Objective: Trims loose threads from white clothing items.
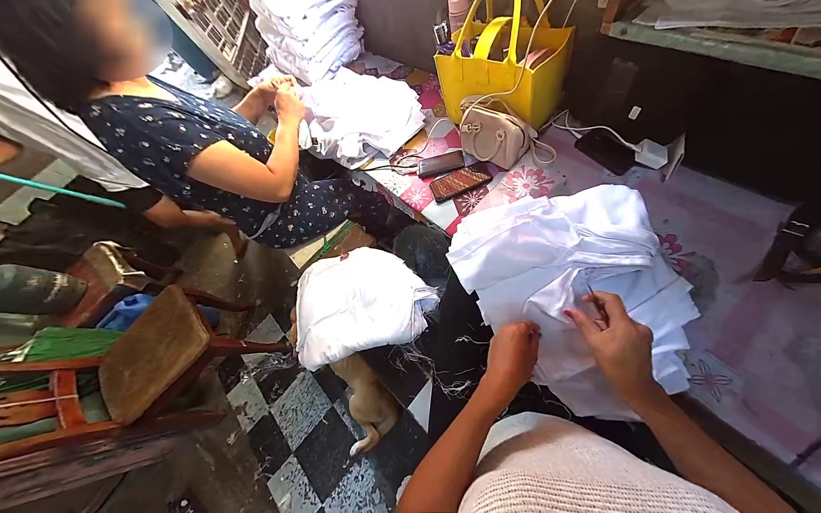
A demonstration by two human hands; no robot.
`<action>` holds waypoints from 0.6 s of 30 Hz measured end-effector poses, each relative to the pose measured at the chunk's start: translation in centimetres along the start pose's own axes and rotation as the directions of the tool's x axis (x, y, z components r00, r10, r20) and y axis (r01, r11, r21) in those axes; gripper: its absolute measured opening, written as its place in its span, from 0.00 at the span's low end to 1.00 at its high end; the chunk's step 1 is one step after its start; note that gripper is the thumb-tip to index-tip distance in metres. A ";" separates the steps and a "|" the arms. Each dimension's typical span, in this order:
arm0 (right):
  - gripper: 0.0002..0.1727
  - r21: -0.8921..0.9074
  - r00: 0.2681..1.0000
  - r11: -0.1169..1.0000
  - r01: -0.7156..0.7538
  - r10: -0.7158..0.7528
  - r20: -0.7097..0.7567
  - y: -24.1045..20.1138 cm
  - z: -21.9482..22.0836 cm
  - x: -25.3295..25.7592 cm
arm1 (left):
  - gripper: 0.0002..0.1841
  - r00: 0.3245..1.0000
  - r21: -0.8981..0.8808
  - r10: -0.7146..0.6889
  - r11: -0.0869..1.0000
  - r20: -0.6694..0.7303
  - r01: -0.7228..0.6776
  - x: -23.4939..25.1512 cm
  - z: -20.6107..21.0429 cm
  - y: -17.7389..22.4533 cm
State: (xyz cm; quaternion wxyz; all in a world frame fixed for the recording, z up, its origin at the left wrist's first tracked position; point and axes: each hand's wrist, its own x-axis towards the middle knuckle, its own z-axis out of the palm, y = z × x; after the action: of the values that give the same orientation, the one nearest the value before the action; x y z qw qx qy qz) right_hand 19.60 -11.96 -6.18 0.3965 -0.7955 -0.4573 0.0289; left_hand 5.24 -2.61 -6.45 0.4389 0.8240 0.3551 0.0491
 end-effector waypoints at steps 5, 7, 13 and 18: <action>0.15 -0.305 0.956 0.911 0.278 -0.292 -0.002 0.7 4.4 -0.1 | 0.14 0.992 0.014 0.021 1.000 -0.124 -0.020 0.6 0.8 0.1; 0.14 -0.281 0.952 0.915 0.288 -0.306 -0.024 1.3 4.7 0.5 | 0.15 0.990 -0.028 0.016 0.999 -0.139 -0.020 0.5 1.0 -0.1; 0.09 0.358 0.936 0.883 -0.303 0.205 0.286 -0.7 0.1 2.8 | 0.30 0.943 -0.344 0.082 0.918 -0.324 -0.198 0.8 1.1 1.4; 0.09 0.656 0.695 0.237 -0.716 0.323 0.642 -0.4 -0.8 4.9 | 0.38 0.890 -0.538 0.084 0.770 -0.448 -0.343 2.7 1.2 2.8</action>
State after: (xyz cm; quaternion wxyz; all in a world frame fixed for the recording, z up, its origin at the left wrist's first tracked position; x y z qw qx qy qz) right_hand 22.49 -8.63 -3.82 0.6154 -0.5527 -0.1386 0.5447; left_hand 9.23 -2.82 -5.69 0.5875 0.6484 0.3039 0.3768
